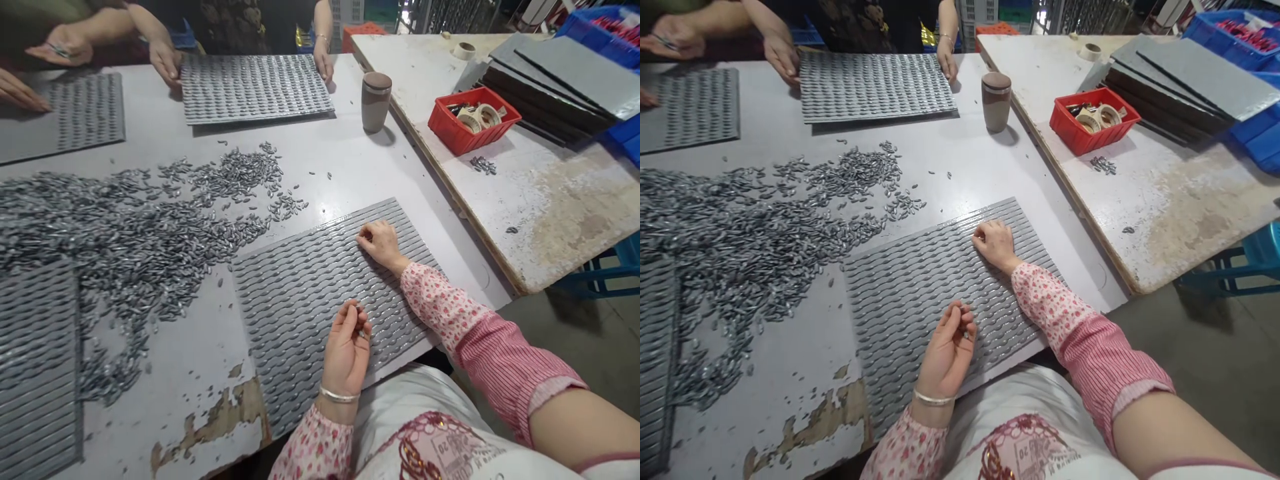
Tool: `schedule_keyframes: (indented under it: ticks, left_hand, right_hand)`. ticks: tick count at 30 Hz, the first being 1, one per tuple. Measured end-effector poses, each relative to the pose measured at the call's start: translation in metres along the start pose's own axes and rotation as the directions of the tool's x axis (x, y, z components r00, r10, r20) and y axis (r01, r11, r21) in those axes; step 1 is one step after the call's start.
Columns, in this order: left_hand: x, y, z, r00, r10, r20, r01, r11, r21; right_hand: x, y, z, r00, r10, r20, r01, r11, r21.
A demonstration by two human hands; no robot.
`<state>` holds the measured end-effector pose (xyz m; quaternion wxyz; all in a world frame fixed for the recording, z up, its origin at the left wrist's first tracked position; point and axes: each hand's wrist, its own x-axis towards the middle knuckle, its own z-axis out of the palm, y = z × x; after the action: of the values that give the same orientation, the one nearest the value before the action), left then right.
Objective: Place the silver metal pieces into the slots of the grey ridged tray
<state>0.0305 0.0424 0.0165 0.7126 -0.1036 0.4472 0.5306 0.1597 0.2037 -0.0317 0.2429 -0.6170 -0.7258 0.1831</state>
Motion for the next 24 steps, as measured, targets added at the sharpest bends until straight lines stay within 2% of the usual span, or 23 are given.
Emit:
schedule_keyframes:
  ticks: [2,3,5,6,7,8,10,12,14,16,17,20,22,24]
  left_hand:
    - [0.002,0.001,-0.001,1.000,0.020,-0.012,-0.020,1.000,-0.007]
    - [0.003,0.002,-0.001,0.999,0.033,-0.022,-0.033,0.999,-0.009]
    - [0.006,0.002,-0.002,0.998,0.056,-0.043,-0.057,0.998,-0.010]
    - [0.007,0.002,-0.001,0.997,0.066,-0.050,-0.066,0.998,-0.009]
    - [0.008,0.002,-0.001,0.996,0.074,-0.051,-0.074,0.997,-0.009]
    - [0.009,0.002,0.000,0.996,0.078,-0.048,-0.079,0.997,-0.008]
    - [0.010,0.002,0.002,0.995,0.091,-0.043,-0.092,0.996,-0.011]
    - [0.009,0.004,0.005,0.994,0.101,-0.043,-0.102,0.994,-0.034]
    - [0.007,0.007,0.007,0.997,0.074,-0.038,-0.076,0.995,-0.072]
    - [0.004,0.011,0.008,1.000,0.004,-0.014,-0.005,0.995,-0.098]
    - [0.003,0.012,0.008,1.000,-0.031,-0.001,0.031,0.994,-0.102]
    - [0.001,0.012,0.006,0.995,-0.102,0.008,0.103,0.990,-0.097]
    - [0.002,0.010,0.004,0.992,-0.126,-0.012,0.124,0.987,-0.103]
    - [0.003,0.009,0.002,0.990,-0.141,-0.029,0.136,0.984,-0.117]
  right_hand:
    - [-0.013,-0.009,-0.012,0.977,-0.116,0.177,0.065,0.960,0.273]
    - [-0.020,-0.013,-0.019,0.934,-0.212,0.289,0.074,0.903,0.424]
    - [-0.036,-0.023,-0.031,0.798,-0.409,0.443,0.036,0.766,0.641]
    - [-0.044,-0.027,-0.036,0.746,-0.473,0.469,0.016,0.717,0.697]
    - [-0.049,-0.030,-0.039,0.721,-0.508,0.472,0.010,0.688,0.726]
    - [-0.053,-0.033,-0.041,0.719,-0.520,0.461,0.015,0.674,0.738]
    - [-0.054,-0.035,-0.041,0.735,-0.515,0.442,0.026,0.672,0.740]
    - [-0.046,-0.032,-0.036,0.770,-0.476,0.424,0.022,0.684,0.729]
    - [-0.030,-0.024,-0.028,0.850,-0.373,0.373,0.014,0.722,0.692]
    - [-0.009,-0.013,-0.019,0.940,-0.209,0.270,0.015,0.816,0.578]
    - [0.001,-0.007,-0.015,0.967,-0.138,0.215,0.017,0.874,0.486]
    - [0.024,0.007,-0.001,0.991,-0.056,0.120,0.035,0.985,0.170]
    - [0.032,0.012,0.005,0.990,-0.074,0.116,0.072,0.997,0.025]
    - [0.034,0.014,0.007,0.985,-0.112,0.130,0.118,0.992,-0.041]
